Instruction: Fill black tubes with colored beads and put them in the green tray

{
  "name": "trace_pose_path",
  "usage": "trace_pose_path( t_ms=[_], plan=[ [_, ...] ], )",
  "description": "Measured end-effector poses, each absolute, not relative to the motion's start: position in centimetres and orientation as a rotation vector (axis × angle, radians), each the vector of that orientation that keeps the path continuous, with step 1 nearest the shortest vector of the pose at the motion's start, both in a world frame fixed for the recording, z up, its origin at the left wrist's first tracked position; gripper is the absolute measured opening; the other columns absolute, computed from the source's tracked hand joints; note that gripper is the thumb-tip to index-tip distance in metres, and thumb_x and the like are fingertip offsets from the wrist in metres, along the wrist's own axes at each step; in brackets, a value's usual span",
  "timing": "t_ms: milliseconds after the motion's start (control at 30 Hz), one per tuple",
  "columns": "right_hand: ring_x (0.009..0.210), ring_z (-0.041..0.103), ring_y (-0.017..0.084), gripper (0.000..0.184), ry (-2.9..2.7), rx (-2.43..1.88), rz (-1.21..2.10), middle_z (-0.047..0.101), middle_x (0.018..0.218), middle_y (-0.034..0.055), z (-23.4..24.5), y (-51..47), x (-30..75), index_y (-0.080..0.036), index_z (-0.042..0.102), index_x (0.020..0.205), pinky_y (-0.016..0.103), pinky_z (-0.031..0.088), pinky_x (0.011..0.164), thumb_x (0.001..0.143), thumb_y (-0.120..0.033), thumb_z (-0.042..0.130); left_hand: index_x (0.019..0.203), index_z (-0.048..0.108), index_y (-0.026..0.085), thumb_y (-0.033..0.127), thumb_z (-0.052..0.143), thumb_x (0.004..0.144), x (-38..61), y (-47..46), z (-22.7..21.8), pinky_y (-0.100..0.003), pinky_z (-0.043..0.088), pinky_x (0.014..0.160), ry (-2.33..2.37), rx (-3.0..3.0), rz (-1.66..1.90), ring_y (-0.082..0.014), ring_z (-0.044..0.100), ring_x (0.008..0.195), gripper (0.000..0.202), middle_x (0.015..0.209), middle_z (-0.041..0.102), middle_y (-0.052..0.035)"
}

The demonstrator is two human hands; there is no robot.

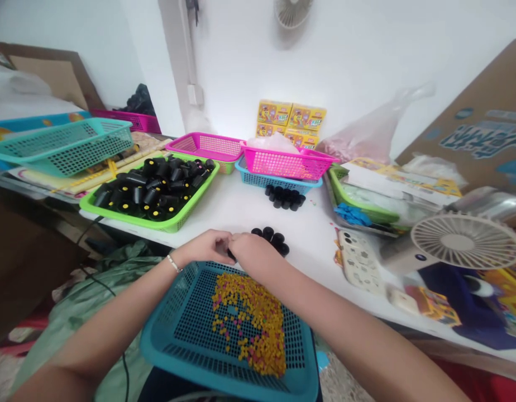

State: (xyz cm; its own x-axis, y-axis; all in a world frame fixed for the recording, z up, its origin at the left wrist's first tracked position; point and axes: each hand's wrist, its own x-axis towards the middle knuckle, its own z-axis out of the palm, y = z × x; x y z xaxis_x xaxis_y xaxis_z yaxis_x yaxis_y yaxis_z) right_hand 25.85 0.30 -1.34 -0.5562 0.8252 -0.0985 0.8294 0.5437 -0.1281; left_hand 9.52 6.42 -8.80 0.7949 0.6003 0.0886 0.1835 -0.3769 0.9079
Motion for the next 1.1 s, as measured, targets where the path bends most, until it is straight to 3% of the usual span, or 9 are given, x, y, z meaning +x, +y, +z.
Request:
trace_pose_path(
  t_ms=[300,500,800,900,1100],
  plan=[
    [0.102,0.058,0.022,0.031,2.908,1.409,-0.172,0.065,0.102,0.0122,-3.2,-1.3,27.2,-0.011,0.065,0.092,0.036,0.049,0.087,0.080,0.006,0.042,0.092,0.062,0.016,0.034,0.076,0.065,9.5,6.6,-9.3,-0.022,0.037,0.057,0.566,1.916,0.519,-0.0095,0.046,0.061,0.035,0.066,0.052,0.0039],
    [0.106,0.058,0.027,0.038,3.048,1.335,-0.007,0.063,0.111,0.0186,-4.8,-2.1,28.1,-0.006,0.065,0.100,0.043,0.051,0.089,0.073,0.009,0.043,0.098,0.063,0.016,0.035,0.076,0.066,9.5,6.6,-9.6,-0.023,0.039,0.057,0.545,1.877,0.511,-0.0095,0.048,0.060,0.039,0.067,0.055,0.0031],
    [0.087,0.067,0.020,0.032,3.109,1.925,-0.353,0.071,0.094,0.0097,-5.8,-1.5,27.7,-0.014,0.069,0.093,0.037,0.056,0.082,0.081,0.000,0.043,0.100,0.064,0.016,0.036,0.076,0.066,9.5,6.8,-9.8,-0.024,0.042,0.061,0.560,1.905,0.512,-0.0102,0.052,0.063,0.041,0.076,0.062,0.0000],
    [0.095,0.065,0.021,0.037,3.172,1.792,-0.212,0.069,0.101,0.0121,-6.5,-1.7,27.7,-0.011,0.068,0.098,0.039,0.054,0.088,0.079,0.003,0.040,0.099,0.063,0.016,0.035,0.076,0.066,9.6,6.8,-9.7,-0.024,0.043,0.062,0.550,1.891,0.529,-0.0102,0.052,0.064,0.040,0.076,0.063,-0.0004],
    [0.114,0.054,0.028,0.046,3.245,1.482,0.438,0.062,0.113,0.0224,-9.6,-2.9,27.9,0.001,0.058,0.117,0.048,0.050,0.095,0.078,0.005,0.034,0.098,0.064,0.015,0.033,0.075,0.068,9.5,6.5,-9.4,-0.026,0.045,0.065,0.556,1.929,0.573,-0.0107,0.054,0.067,0.036,0.080,0.064,-0.0018]
  ],
)
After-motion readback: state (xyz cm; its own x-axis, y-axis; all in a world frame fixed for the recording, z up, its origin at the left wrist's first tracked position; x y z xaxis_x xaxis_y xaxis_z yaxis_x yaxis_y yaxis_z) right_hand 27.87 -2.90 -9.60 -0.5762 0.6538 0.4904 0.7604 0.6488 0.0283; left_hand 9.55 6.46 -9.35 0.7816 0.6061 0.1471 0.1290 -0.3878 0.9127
